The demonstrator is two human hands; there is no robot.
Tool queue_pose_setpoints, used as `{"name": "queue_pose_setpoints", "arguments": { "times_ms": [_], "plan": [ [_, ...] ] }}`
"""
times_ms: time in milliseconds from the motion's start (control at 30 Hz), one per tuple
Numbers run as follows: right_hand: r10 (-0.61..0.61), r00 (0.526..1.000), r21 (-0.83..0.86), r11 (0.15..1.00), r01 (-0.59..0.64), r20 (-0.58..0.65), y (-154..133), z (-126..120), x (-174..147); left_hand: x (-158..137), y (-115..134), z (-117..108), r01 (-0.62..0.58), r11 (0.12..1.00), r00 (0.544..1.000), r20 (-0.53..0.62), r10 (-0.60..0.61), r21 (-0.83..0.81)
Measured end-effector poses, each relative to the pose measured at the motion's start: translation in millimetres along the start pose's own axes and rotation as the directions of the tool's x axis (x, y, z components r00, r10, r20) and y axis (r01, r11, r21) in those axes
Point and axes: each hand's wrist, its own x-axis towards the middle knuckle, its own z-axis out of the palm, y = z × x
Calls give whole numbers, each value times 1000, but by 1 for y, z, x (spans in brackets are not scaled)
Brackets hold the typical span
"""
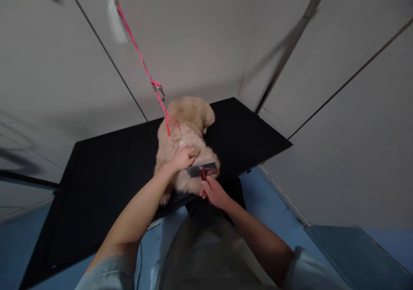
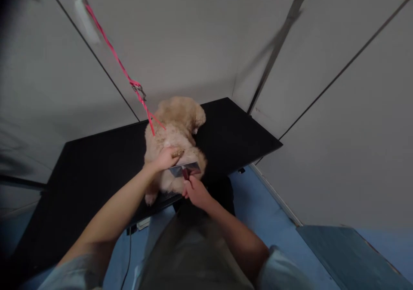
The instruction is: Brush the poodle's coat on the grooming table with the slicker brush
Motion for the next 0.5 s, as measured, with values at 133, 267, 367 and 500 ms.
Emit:
{"name": "queue_pose_setpoints", "arguments": {
  "times_ms": [133,267,367,500],
  "plan": [
    [206,972,-17,978,-206,110,23,16,-15,-10,-2,6,-72,997,996,-54,71,-12],
    [205,933,-46,979,-200,296,19,18,-32,-18,-3,15,-68,989,981,-190,42,-134],
    [56,989,-55,997,-48,139,0,8,-14,-30,-1,16,24,971,956,-280,-93,-240],
    [157,972,-125,983,-136,177,28,17,-11,-64,-5,24,341,893,750,-488,-446,-293]
  ]
}}
